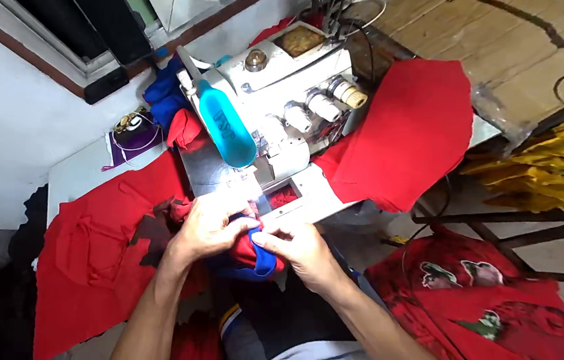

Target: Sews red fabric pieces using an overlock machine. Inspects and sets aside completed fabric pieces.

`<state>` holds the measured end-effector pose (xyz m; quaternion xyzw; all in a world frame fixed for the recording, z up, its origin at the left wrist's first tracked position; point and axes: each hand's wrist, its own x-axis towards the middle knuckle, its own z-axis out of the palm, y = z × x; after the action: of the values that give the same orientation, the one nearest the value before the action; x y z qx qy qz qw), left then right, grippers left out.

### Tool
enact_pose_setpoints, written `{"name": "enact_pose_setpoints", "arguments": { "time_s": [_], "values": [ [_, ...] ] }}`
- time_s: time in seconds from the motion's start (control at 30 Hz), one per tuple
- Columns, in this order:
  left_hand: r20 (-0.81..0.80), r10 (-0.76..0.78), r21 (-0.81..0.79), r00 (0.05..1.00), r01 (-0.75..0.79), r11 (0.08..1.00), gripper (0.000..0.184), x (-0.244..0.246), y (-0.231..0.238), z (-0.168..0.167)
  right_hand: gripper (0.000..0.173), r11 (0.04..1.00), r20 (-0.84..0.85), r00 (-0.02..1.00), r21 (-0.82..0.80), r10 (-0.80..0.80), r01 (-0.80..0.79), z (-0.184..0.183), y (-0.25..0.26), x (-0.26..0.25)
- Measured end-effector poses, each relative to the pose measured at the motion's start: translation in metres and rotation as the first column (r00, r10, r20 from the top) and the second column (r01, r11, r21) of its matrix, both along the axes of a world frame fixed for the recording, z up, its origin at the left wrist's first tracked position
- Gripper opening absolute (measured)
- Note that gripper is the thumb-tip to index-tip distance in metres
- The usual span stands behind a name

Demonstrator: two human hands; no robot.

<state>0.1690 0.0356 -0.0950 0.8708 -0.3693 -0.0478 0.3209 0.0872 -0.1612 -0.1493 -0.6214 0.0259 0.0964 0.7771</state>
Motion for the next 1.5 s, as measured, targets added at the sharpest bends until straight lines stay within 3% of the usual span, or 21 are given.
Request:
{"name": "enact_pose_setpoints", "arguments": {
  "time_s": [0.13, 0.2, 0.3, 0.5, 0.63, 0.83, 0.97, 1.1, 1.17, 1.27, 1.4, 1.5],
  "values": [
    [0.067, -0.249, 0.196, 0.966, 0.232, 0.953, 0.014, 0.007, -0.015, 0.034, 0.014, 0.944, 0.365, 0.931, -0.298, -0.024, 0.141, 0.008, -0.005, -0.010],
    [0.061, -0.295, 0.287, 0.954, 0.266, 0.920, 0.011, 0.006, -0.021, 0.043, 0.014, 0.907, 0.462, 0.887, -0.367, -0.014, 0.205, 0.012, -0.008, -0.014],
    [0.061, -0.256, 0.377, 0.965, 0.215, 0.901, 0.017, 0.001, -0.021, 0.055, 0.014, 0.917, 0.440, 0.897, -0.370, 0.034, 0.147, 0.018, -0.014, -0.015],
    [0.229, -0.101, 0.255, 0.968, 0.041, 0.966, 0.026, -0.018, -0.010, 0.069, 0.010, 0.911, 0.502, 0.865, -0.359, 0.005, 0.203, 0.028, -0.017, -0.015],
    [0.191, 0.014, 0.117, 0.981, -0.037, 0.992, 0.017, -0.030, -0.001, 0.068, 0.009, 0.903, 0.498, 0.867, -0.355, -0.038, 0.244, 0.029, -0.011, -0.018],
    [0.200, 0.158, 0.030, 0.967, -0.167, 0.985, 0.012, -0.043, 0.004, 0.067, 0.011, 0.902, 0.507, 0.859, -0.337, -0.067, 0.269, 0.033, -0.007, -0.020],
    [0.225, 0.277, -0.086, 0.934, -0.264, 0.961, 0.014, -0.048, 0.003, 0.062, 0.012, 0.876, 0.488, 0.867, -0.371, -0.100, 0.309, 0.039, -0.007, -0.020],
    [0.126, 0.385, -0.211, 0.914, -0.355, 0.911, 0.020, -0.054, -0.002, 0.067, 0.011, 0.899, 0.403, 0.906, -0.336, -0.130, 0.279, 0.047, -0.008, -0.014],
    [0.102, 0.407, -0.225, 0.908, -0.377, 0.898, 0.024, -0.051, 0.000, 0.070, 0.018, 0.918, 0.366, 0.927, -0.334, -0.083, 0.214, 0.051, -0.010, -0.005],
    [0.241, 0.368, -0.178, 0.898, -0.332, 0.927, 0.022, -0.018, 0.005, 0.060, 0.011, 0.916, 0.270, 0.963, -0.379, -0.024, 0.129, 0.044, -0.009, 0.020],
    [0.267, 0.548, -0.132, 0.793, -0.533, 0.836, 0.021, 0.012, -0.026, 0.028, 0.016, 0.935, 0.076, 0.996, -0.347, -0.056, 0.079, 0.015, -0.002, 0.041],
    [0.234, 0.665, -0.116, 0.709, -0.659, 0.743, 0.020, 0.011, -0.031, -0.003, 0.013, 0.946, 0.040, 0.993, -0.303, -0.107, 0.114, 0.004, 0.000, 0.036]
  ]
}}
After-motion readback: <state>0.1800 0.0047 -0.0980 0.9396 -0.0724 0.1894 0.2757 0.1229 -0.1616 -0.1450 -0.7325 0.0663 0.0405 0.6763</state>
